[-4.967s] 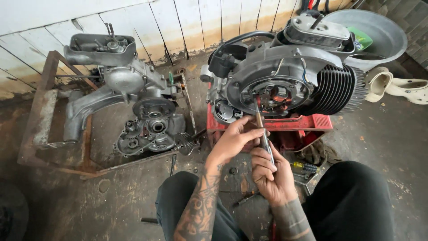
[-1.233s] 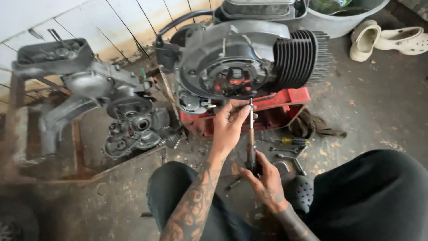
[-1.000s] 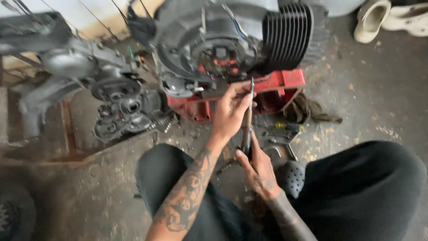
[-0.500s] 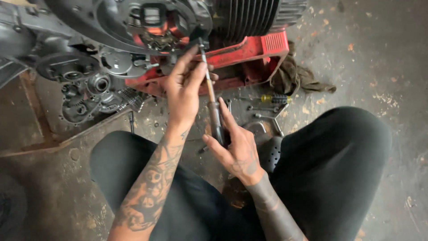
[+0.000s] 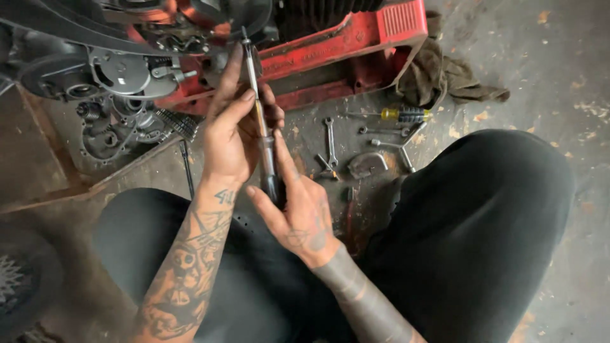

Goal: The person is sitting on the floor and using a T-handle wrench to tighten bolts on a disassembled motorcycle engine. The engine is placed on a red stand, and the person works on the stator area, occasionally adjusting their grip and position.

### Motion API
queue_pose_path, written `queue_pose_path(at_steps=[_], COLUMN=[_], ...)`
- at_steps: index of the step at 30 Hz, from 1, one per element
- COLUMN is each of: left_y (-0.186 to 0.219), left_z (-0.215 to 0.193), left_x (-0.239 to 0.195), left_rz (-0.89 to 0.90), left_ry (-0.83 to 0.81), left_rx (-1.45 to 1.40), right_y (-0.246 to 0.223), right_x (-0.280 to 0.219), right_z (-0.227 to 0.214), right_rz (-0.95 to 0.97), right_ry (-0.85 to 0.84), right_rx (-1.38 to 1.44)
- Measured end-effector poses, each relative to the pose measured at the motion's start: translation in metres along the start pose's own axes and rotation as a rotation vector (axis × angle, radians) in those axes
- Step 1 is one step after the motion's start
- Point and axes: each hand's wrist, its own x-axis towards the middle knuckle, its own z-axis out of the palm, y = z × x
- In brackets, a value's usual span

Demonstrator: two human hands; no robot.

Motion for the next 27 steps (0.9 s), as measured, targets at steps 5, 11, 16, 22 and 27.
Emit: queue_pose_path(at_steps=[5, 11, 16, 22, 27], left_y=[-0.006, -0.006, -0.011, -0.008, -0.005], left_z=[-0.001, -0.003, -0.011, -0.016, -0.012], left_x=[0.003, 0.009, 0.012, 0.013, 0.014], left_rz=[0.024, 0.084, 0.184, 0.170, 0.130], left_ry=[0.050, 0.073, 0.101, 0.254, 0.247], left_rx=[0.066, 0.158, 0.266, 0.186, 0.176], right_y=[0.009, 0.017, 0.015, 0.016, 0.013], right_x=[0.001, 0.011, 0.012, 0.013, 0.014], right_z=[0.001, -0.006, -0.015, -0.017, -0.018], right_rz=[0.047, 0.066, 0.071, 0.020, 0.046], right_ry=[-0.013, -0.085, -0.099, -0.098, -0.109], right_rx=[0.029, 0.091, 0.177, 0.199, 0.240])
